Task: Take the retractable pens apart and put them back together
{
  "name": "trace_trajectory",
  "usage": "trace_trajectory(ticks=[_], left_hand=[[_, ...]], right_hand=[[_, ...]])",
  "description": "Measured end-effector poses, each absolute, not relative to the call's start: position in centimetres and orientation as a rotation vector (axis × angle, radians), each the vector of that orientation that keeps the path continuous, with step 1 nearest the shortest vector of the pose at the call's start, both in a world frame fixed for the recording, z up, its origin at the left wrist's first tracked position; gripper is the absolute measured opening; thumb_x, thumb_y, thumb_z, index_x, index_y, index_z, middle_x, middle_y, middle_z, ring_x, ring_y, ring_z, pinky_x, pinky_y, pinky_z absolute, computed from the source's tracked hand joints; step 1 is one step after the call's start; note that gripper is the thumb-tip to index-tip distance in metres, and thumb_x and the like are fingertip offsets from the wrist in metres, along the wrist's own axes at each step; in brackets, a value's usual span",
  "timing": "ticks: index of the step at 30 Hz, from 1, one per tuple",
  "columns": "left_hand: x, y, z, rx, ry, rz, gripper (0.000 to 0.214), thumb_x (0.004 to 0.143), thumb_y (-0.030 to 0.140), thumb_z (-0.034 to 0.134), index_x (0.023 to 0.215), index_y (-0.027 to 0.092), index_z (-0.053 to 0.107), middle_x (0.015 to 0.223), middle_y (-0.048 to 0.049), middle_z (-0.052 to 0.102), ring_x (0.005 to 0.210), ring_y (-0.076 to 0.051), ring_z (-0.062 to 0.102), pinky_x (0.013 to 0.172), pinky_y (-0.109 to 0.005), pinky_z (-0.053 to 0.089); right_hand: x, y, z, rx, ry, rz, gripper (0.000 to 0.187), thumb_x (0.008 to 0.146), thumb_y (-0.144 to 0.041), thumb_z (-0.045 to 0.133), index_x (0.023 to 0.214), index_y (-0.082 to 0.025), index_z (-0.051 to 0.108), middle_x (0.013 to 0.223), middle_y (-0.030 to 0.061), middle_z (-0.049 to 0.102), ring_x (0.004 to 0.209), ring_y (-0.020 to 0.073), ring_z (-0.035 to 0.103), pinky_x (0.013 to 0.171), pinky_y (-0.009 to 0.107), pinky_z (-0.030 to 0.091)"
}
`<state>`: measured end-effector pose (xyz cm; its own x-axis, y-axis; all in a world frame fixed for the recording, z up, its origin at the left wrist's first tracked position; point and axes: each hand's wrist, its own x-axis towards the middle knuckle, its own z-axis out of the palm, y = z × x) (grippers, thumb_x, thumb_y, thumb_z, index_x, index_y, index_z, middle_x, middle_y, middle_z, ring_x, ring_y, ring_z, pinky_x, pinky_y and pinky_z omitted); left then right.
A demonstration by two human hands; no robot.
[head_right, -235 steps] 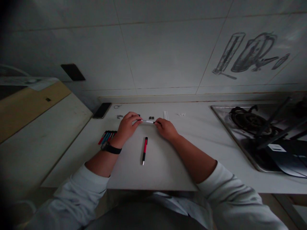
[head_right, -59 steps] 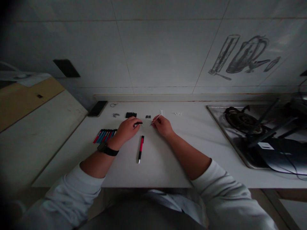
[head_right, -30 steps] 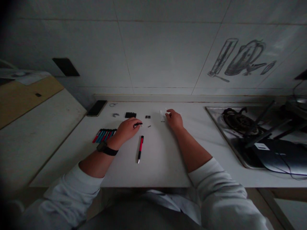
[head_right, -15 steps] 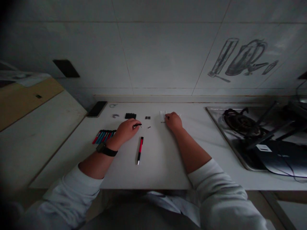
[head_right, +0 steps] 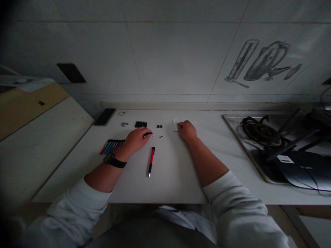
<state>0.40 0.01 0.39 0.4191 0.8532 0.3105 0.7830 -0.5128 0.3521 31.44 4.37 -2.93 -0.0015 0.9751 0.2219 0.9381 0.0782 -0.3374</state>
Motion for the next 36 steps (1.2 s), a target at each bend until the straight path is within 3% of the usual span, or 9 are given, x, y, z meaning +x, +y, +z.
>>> trace_trajectory(ticks=[11,15,22,36], left_hand=[[0.3,0.1,0.5,2.511,1.473,0.676,0.021,0.096,0.020,0.060,0.112,0.021,0.073,0.111,-0.0061,0.072,0.099,-0.020,0.068,0.090,-0.034,0.053],[0.3,0.2,0.6,2.501,1.507,0.666,0.021,0.096,0.021,0.060,0.112,0.022,0.074,0.110,-0.0061,0.072,0.100,-0.021,0.068,0.089,-0.033,0.053],[0.3,0.2,0.7,2.498,1.518,0.717,0.021,0.096,0.023,0.060,0.113,0.022,0.074,0.111,-0.0063,0.072,0.102,-0.021,0.067,0.090,-0.032,0.053],[0.3,0.0,1.3,2.466,1.502,0.709,0.022,0.096,0.021,0.060,0.113,0.022,0.073,0.113,-0.0061,0.071,0.102,-0.021,0.067,0.091,-0.033,0.054]], right_hand=[[31.2,4.0,-2.5,-1.836,-1.897,0.115,0.029,0.094,-0.025,0.059,0.115,-0.020,0.078,0.108,0.0122,0.071,0.088,0.0213,0.066,0.086,0.032,0.051],[29.8,2.8,-1.5,-1.594,-1.972,0.101,0.029,0.096,-0.024,0.057,0.117,-0.020,0.076,0.111,0.0104,0.070,0.080,0.0176,0.065,0.083,0.030,0.051],[25.7,0.8,-1.3,-1.087,-2.455,0.110,0.022,0.099,-0.029,0.060,0.108,-0.021,0.078,0.105,0.0091,0.072,0.098,0.0220,0.063,0.095,0.035,0.046],[25.9,4.1,-0.5,-1.525,-2.491,-0.069,0.026,0.100,-0.026,0.054,0.108,-0.024,0.079,0.108,0.0091,0.073,0.098,0.0234,0.062,0.089,0.035,0.040]])
